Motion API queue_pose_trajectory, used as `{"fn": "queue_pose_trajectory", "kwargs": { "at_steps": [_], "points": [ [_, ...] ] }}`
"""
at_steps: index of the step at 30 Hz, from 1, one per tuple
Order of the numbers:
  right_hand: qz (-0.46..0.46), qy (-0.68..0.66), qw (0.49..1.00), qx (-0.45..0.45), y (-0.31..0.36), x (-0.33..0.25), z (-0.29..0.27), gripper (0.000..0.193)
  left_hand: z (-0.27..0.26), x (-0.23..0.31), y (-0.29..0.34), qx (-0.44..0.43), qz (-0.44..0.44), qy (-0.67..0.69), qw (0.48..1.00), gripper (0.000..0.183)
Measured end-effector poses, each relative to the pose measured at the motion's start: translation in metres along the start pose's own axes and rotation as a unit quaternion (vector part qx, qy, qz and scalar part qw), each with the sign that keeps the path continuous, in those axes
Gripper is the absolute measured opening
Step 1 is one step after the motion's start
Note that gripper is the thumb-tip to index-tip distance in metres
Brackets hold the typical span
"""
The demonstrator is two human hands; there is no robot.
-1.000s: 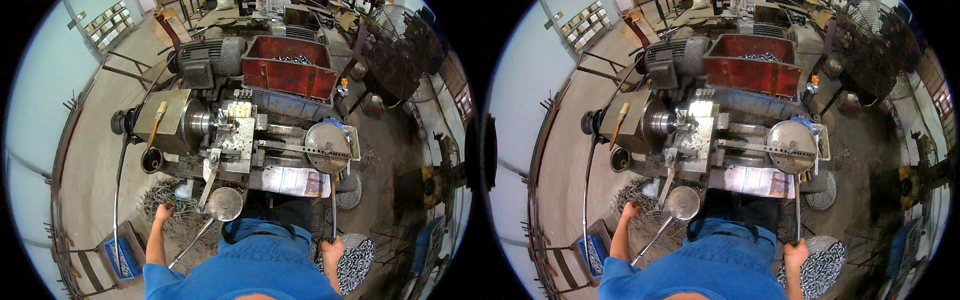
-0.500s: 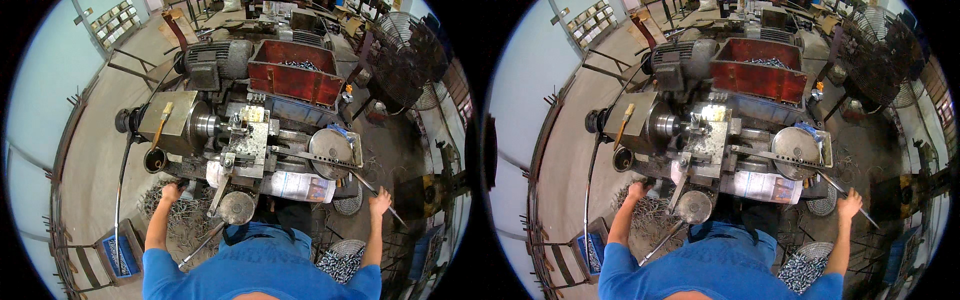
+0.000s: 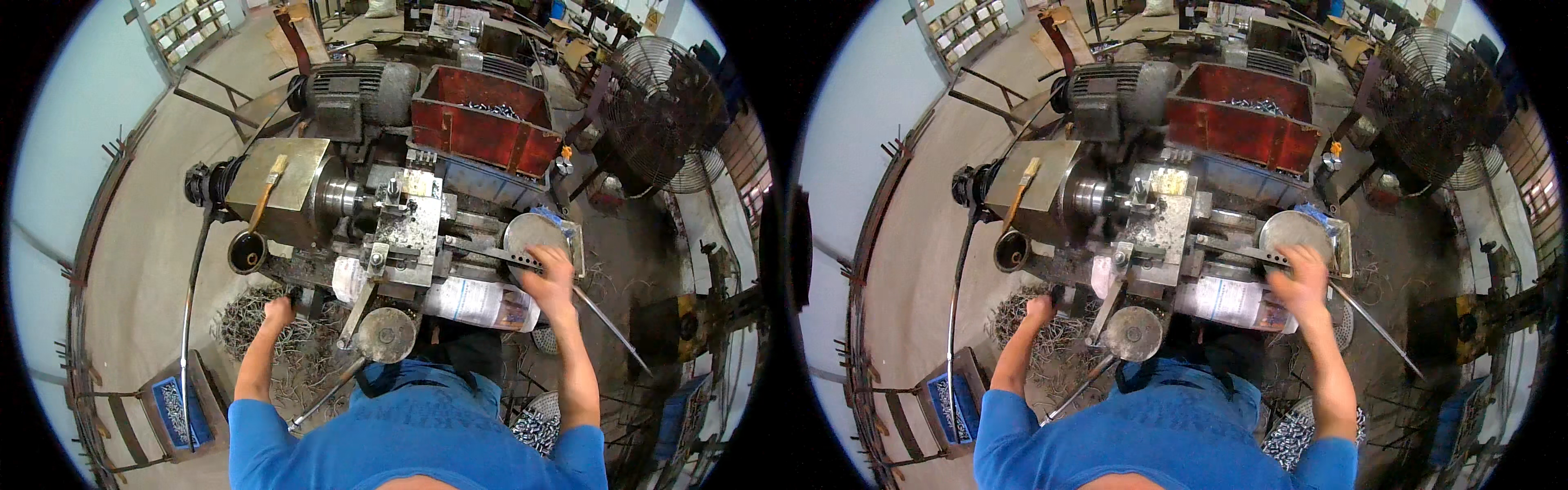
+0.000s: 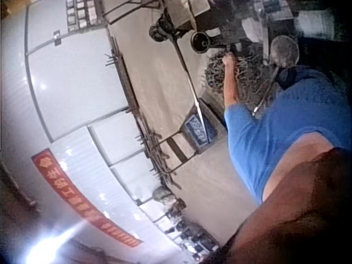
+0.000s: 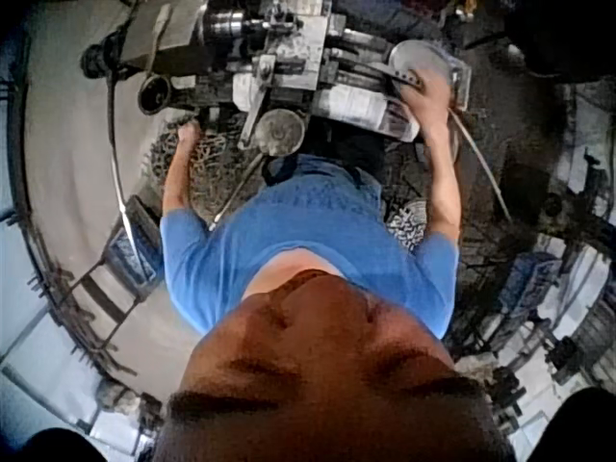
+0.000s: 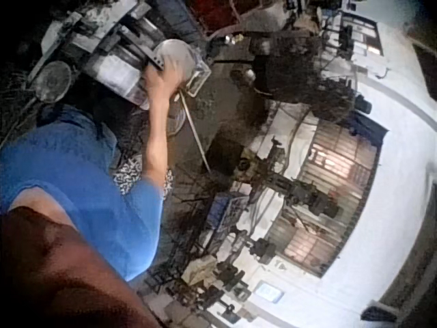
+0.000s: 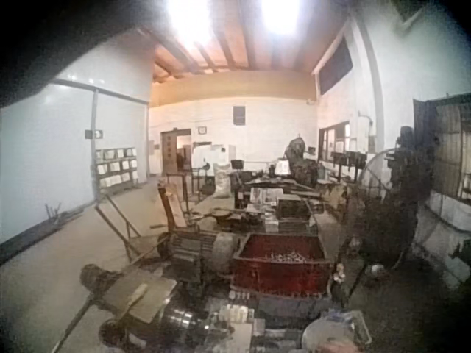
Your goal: The person operates a manual lathe to machine small metal components. They mount a metal workpiece into the chuck, use levers to control the machine's movement, and then remove the finished piece and place it into a bin with other parts.
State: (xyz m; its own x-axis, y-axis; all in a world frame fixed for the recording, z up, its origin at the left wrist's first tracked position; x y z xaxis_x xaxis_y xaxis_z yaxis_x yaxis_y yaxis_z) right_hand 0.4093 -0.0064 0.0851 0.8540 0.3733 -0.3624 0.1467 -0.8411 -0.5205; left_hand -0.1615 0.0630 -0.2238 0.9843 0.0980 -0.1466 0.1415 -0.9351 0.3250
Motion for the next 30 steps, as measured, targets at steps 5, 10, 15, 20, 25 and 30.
{"fn": "queue_pose_trajectory", "kwargs": {
  "at_steps": [5,10,15,20,25,30],
  "points": [
    [-0.285,-0.061,0.956,-0.02,-0.11,-0.13,0.09,0.038,-0.042,-0.06,0.012,0.057,-0.019,0.196,0.979,0.04],
    [-0.337,0.136,0.909,-0.205,-0.159,-0.181,0.185,0.022,-0.209,-0.149,0.101,0.315,-0.071,0.268,0.907,0.026],
    [-0.314,0.177,0.878,-0.315,-0.168,-0.182,0.215,0.019,-0.162,-0.222,0.15,0.326,-0.268,0.163,0.892,0.039],
    [-0.321,0.153,0.888,-0.292,-0.167,-0.178,0.223,0.018,-0.144,-0.161,0.168,0.239,-0.328,0.147,0.902,0.06],
    [-0.319,0.141,0.896,-0.276,-0.163,-0.177,0.227,0.019,-0.152,-0.115,0.183,0.243,-0.31,0.15,0.907,0.06],
    [-0.311,0.164,0.903,-0.248,-0.158,-0.169,0.218,0.024,-0.172,-0.129,0.16,0.161,-0.15,0.119,0.968,0.041]
  ]
}}
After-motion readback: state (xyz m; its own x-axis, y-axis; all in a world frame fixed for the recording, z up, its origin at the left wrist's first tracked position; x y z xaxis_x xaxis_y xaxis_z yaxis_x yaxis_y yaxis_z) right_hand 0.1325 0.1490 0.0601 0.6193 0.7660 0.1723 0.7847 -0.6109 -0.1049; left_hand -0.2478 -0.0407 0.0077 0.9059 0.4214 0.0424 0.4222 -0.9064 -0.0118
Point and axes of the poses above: each hand's wrist, its own y-axis away from the middle knuckle, its own z-axis out of the palm, x = y × z, the point moved 7 cm from there along -y, towards the middle knuckle, and after that the axes turned 9 degrees about -z, right-handed, at the moved point
